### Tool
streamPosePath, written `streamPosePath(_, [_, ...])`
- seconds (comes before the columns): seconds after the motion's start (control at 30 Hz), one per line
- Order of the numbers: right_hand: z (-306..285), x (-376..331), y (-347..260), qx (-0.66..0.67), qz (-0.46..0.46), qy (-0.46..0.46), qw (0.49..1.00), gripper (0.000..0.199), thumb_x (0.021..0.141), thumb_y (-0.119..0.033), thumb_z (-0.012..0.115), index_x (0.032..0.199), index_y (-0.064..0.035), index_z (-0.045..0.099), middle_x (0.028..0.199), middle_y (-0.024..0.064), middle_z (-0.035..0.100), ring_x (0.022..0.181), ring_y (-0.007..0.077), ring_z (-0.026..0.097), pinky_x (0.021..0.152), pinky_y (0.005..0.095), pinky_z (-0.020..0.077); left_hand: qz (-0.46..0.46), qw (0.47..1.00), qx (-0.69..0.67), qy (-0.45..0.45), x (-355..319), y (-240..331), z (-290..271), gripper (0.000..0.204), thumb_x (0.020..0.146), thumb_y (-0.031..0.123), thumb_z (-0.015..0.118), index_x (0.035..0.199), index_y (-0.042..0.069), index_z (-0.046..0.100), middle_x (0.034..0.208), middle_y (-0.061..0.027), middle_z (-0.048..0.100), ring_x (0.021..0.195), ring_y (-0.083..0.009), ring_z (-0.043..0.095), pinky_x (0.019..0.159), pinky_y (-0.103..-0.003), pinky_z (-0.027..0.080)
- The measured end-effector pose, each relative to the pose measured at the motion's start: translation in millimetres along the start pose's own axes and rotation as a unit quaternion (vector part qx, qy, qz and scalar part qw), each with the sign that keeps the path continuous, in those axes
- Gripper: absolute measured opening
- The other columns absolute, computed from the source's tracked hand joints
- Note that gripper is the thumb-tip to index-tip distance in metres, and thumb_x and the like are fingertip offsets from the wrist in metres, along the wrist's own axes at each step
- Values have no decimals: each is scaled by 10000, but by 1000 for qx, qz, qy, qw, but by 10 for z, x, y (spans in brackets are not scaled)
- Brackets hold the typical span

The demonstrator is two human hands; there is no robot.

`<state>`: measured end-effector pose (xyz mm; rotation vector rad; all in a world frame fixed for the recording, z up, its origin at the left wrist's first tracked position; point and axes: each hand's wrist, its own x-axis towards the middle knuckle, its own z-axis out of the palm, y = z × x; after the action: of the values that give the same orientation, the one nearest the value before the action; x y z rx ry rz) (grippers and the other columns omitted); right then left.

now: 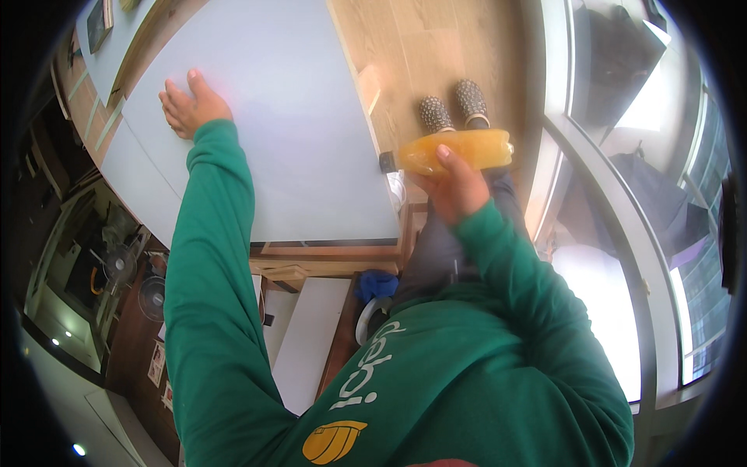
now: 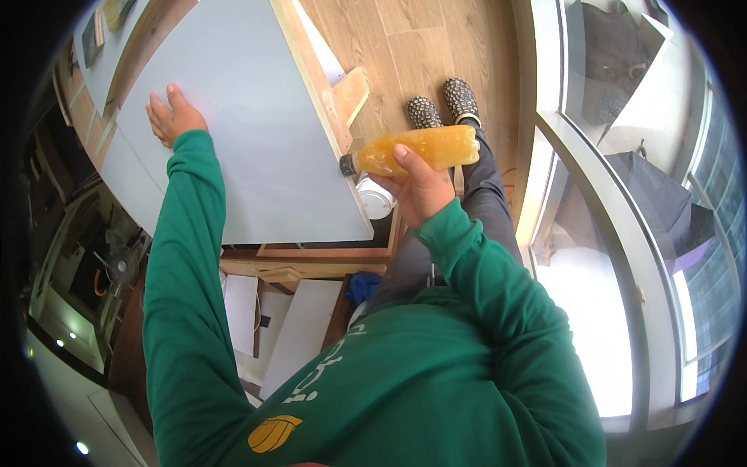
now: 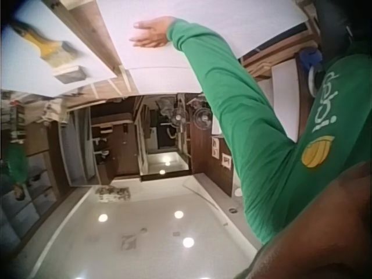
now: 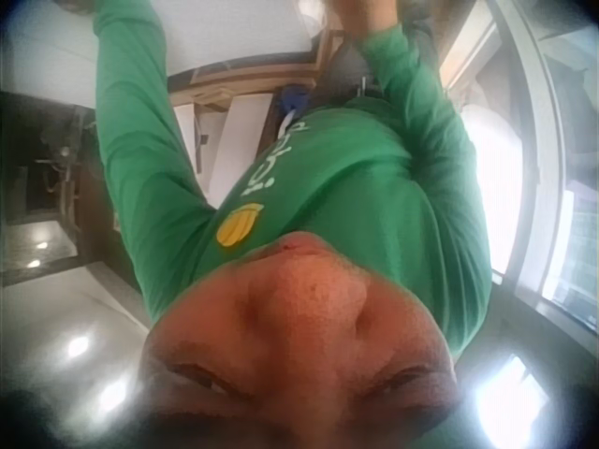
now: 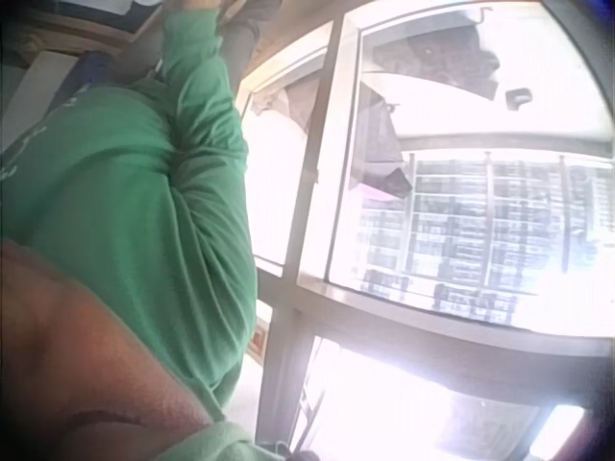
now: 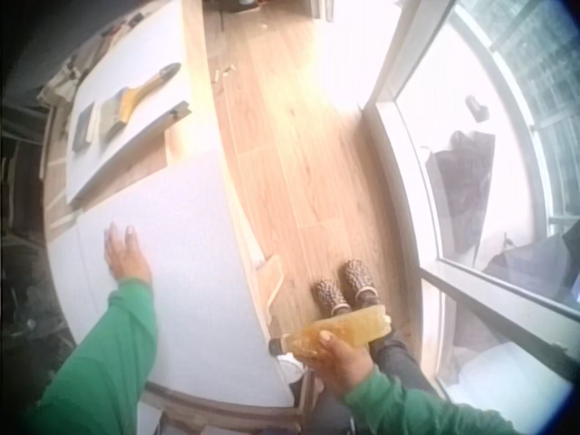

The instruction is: The person applies a liquid substance from a small bottle onto the edge of a white board, then positions a thin white strip along the glued edge and hammers it into place.

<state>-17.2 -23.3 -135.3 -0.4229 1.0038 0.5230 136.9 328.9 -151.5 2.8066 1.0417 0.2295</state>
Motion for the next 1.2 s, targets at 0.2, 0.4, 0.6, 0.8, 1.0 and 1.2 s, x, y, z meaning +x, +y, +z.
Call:
streamPosePath(0.2, [239,52,-84,-8,-49,-13,999,463,905,-162,712,1279,-25,475,1217,139,596,1139,323,624,958,507,539,4,1000,4,-4,-7,12,-3,713,963,592,419,1523,153,371,1622,-98,269,1498,-289,195,1199,-502,145])
streamPosePath(0.4, [72,-5,0,-20,-24,24,999,474,892,-137,725,1276,-17,473,1188,140,596,1131,328,624,949,500,546,1,1000,3,-7,-11,16,-4,703,966,578,423,1520,147,374,1620,-101,273,1497,-291,197,1197,-511,147])
streamPosePath(0.6, [356,267,-131,10,-65,-9,998,451,900,-126,715,1274,-25,484,1187,141,602,1094,320,643,931,485,564,5,1000,0,-4,-12,22,-9,697,969,573,424,1517,144,378,1617,-101,277,1498,-287,195,1197,-511,147])
streamPosePath(0.8, [326,259,-148,-7,-62,-15,998,449,893,-115,716,1257,14,488,1165,156,613,1064,316,656,945,482,559,-2,1000,-3,-8,-16,15,-5,704,968,575,430,1518,139,377,1618,-102,275,1501,-283,188,1196,-511,147])
streamPosePath(1.0, [364,180,-156,-15,-55,-3,998,454,894,-129,712,1261,18,490,1173,153,612,1085,317,643,943,481,562,-1,1000,-3,-6,-6,29,-7,706,969,579,426,1519,139,374,1620,-107,272,1500,-280,192,1196,-511,148])
streamPosePath(1.2, [747,627,-424,-48,-126,-88,987,440,887,-137,717,1240,23,510,1168,157,610,1085,315,644,931,464,578,-2,1000,6,-6,-15,14,5,704,968,584,424,1520,150,376,1619,-102,276,1497,-284,207,1196,-510,153])
